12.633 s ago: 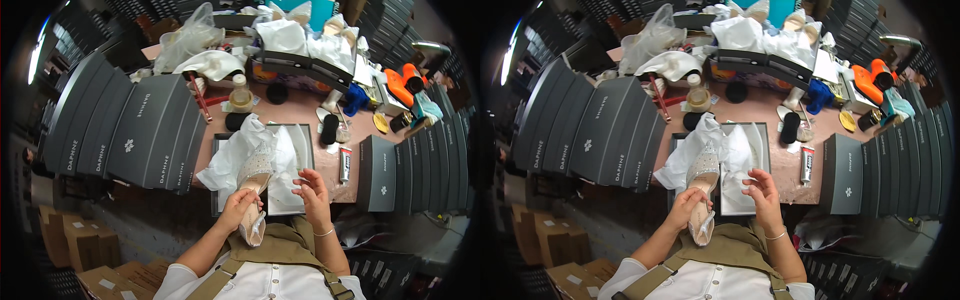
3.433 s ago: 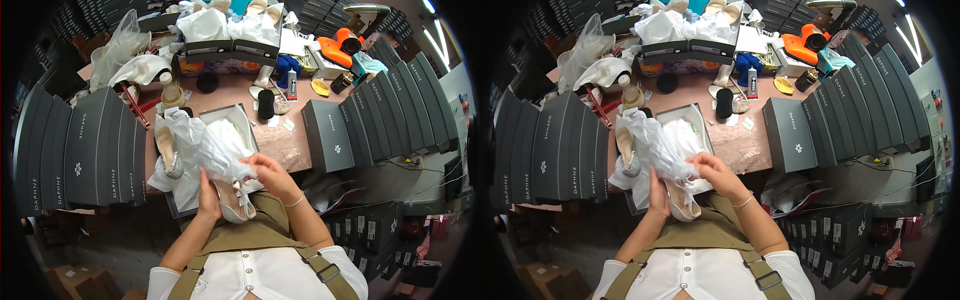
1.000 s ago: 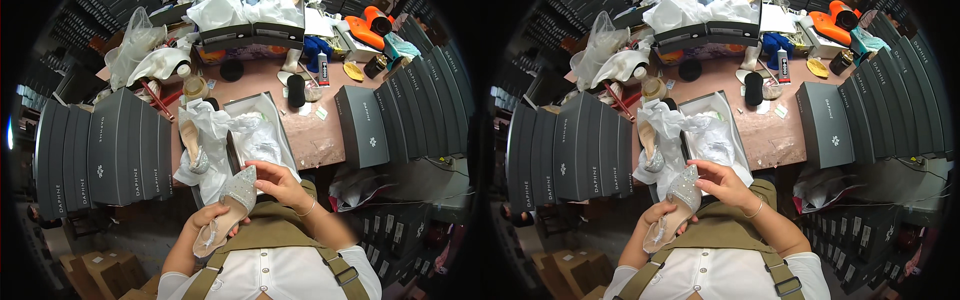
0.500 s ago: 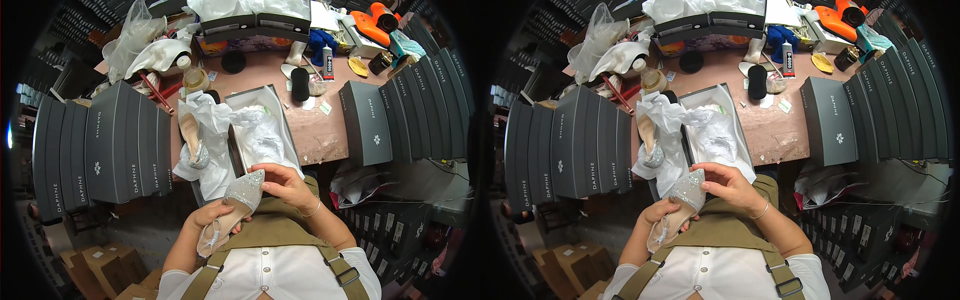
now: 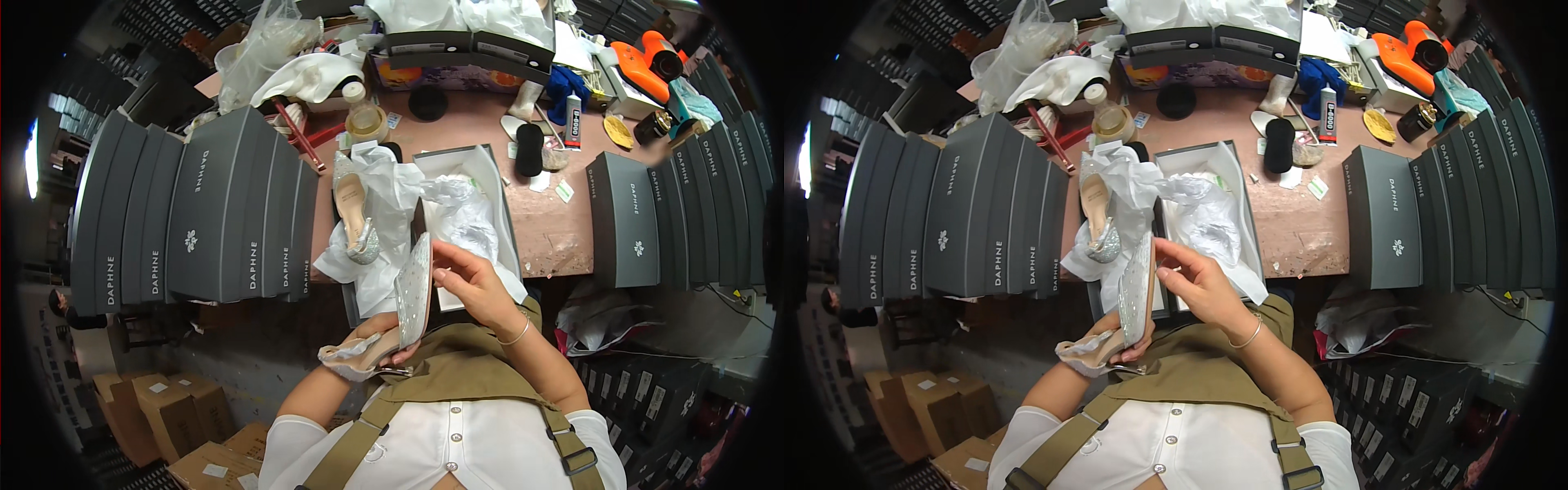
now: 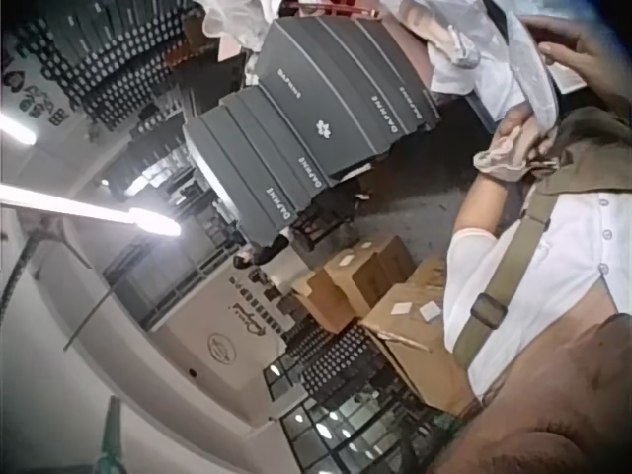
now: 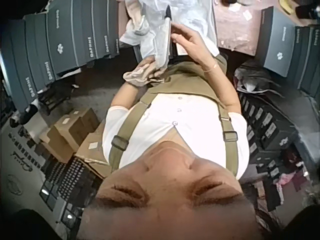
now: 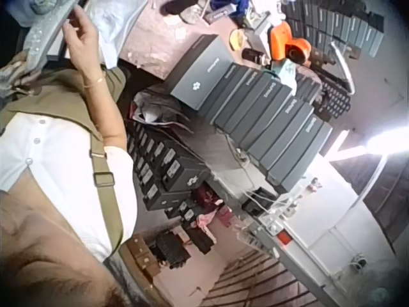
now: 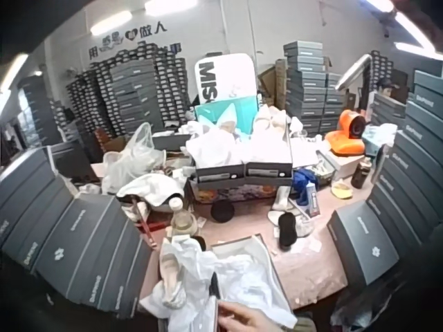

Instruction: Inspecting high-heeled shoes, cleaning them with a sponge and adhesive, and wrapping them in tissue paper for packaging.

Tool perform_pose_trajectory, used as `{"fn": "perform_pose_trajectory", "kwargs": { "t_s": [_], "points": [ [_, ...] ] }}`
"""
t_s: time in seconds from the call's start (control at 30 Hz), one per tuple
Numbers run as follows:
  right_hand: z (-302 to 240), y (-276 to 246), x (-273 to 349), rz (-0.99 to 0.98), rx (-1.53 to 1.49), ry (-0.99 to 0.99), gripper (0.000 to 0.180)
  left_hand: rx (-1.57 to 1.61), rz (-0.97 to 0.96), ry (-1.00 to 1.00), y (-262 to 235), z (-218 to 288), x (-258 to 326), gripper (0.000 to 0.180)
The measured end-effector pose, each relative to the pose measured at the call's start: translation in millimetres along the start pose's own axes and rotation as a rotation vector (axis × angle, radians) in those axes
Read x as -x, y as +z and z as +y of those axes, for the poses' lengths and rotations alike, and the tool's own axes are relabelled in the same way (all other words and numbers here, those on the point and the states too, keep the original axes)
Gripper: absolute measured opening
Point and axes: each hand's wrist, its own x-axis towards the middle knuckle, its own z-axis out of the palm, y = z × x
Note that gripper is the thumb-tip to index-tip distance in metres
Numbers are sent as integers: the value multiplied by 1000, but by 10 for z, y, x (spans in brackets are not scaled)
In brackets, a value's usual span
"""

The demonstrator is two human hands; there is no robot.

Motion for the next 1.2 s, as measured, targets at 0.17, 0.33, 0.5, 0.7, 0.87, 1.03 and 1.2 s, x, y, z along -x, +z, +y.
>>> {"fn": "perform_pose_trajectory", "kwargs": {
  "t_s": [0.17,0.33,0.5,0.7,0.87,1.03,1.2],
  "points": [
    [-63,69,-160,9,39,-43,43,187,-391,80,-138,-76,-177,44],
    [-123,58,-188,53,64,-11,41,471,-536,197,61,-122,-326,45],
    [-24,-13,-141,82,50,-30,43,628,-798,180,224,15,-516,41],
    [-68,-103,7,140,121,-50,37,711,-840,203,229,29,-655,33],
    [-202,-69,258,261,194,-173,22,660,-816,190,271,56,-700,30],
    [-678,221,471,33,580,-328,20,539,-724,198,257,63,-637,35],
    [-575,361,411,17,825,-339,32,255,148,277,587,34,-568,38]
  ]
}}
